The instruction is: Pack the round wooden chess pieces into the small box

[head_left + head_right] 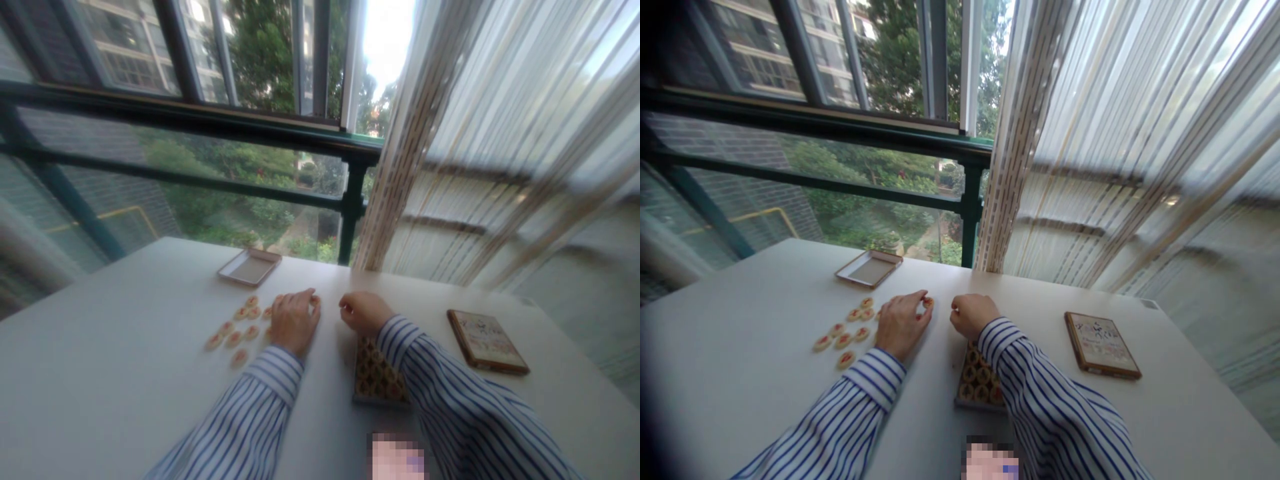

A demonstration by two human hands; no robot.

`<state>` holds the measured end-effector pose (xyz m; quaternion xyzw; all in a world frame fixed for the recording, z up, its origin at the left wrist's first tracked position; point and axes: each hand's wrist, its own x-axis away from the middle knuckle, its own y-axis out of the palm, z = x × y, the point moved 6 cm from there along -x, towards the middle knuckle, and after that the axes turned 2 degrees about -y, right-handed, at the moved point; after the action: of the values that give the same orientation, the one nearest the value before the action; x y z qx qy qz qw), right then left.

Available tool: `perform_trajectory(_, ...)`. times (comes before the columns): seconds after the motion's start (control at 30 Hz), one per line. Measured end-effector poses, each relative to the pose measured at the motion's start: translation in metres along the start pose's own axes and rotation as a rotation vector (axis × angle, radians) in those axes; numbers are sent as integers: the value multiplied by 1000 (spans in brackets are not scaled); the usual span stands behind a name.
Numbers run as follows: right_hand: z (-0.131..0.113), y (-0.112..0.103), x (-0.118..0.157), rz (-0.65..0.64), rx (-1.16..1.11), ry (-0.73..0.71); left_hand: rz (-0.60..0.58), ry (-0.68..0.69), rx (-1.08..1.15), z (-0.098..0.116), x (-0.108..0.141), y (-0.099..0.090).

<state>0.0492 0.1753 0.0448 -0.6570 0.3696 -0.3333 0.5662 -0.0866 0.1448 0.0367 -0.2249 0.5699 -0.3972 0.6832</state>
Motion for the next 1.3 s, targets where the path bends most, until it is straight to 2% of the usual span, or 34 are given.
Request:
perform_trajectory(0.5, 1, -20, 35, 53, -13, -8, -7, 24, 210, 24, 13, -21)
perform_trajectory(1.03, 18, -25, 84, 110, -121, 30, -57, 111, 314, 58, 38, -26)
perform_trajectory(1.3, 21, -22, 105, 173, -195, 28, -103, 183, 368, 74, 50, -23)
